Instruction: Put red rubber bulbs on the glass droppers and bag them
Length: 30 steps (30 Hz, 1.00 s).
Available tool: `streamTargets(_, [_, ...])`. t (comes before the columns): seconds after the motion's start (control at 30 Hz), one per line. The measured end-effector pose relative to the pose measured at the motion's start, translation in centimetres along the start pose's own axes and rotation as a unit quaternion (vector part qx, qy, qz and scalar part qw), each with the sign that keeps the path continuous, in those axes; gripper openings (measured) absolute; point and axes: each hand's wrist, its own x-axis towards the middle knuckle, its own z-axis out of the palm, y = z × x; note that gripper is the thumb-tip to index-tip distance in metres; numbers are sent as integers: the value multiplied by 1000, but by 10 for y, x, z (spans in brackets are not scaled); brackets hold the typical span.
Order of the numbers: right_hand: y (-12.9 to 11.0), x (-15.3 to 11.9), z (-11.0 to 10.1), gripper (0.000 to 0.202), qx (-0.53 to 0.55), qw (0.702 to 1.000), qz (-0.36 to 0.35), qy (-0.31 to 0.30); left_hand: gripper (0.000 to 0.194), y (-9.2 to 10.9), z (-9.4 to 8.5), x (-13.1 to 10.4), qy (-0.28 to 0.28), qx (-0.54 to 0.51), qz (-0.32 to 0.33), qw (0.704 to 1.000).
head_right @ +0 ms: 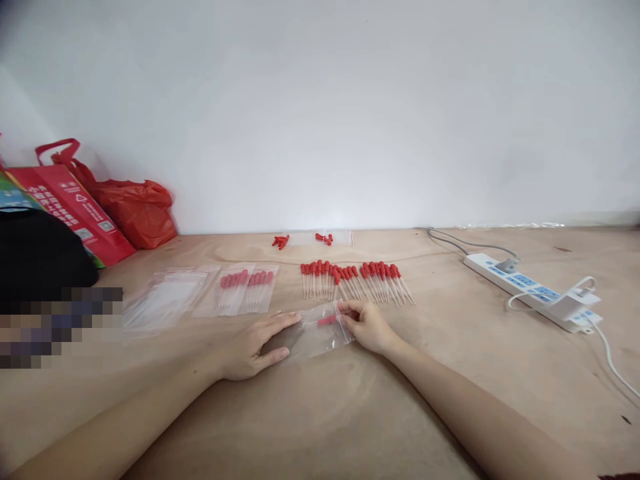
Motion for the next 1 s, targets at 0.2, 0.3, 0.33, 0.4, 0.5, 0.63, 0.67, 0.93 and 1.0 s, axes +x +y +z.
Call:
streamTargets(0.2, [-5, 8, -9, 22, -57, 994, 3, 88, 45, 1, -1, 0, -6, -13, 13, 1000])
streamTargets(0.3, [-11, 31, -19, 15, -186, 971, -16, 147, 37, 2, -2, -1, 7, -31, 15, 999])
streamTargets(0.33, [-13, 40, -20, 13, -228, 961, -14, 157, 33, 3, -2, -1, 11, -38, 13, 999])
streamTargets(0.4, [-16, 58, -18, 15, -290, 943, 4, 166, 25, 2, -2, -2, 15, -49, 6, 999])
streamTargets(0.5, [-16, 80, -9, 22, -344, 925, 51, 155, 20, 1, -1, -3, 18, -61, 6, 998])
streamTargets(0.63, [-14, 94, -1, 23, -353, 920, 71, 154, 17, 0, 0, -3, 21, -70, 12, 997])
streamTargets(0.67, [-15, 94, -2, 25, -348, 922, 67, 155, 17, 0, 0, -3, 22, -69, 12, 997])
streamTargets(0.93, [-10, 46, -41, 39, -117, 963, -36, 239, 14, 2, -1, -3, 19, -67, 5, 998])
streamTargets(1.0, [-2, 30, -43, 38, -1, 965, -18, 263, 14, 3, -2, -2, 18, -64, 2, 998])
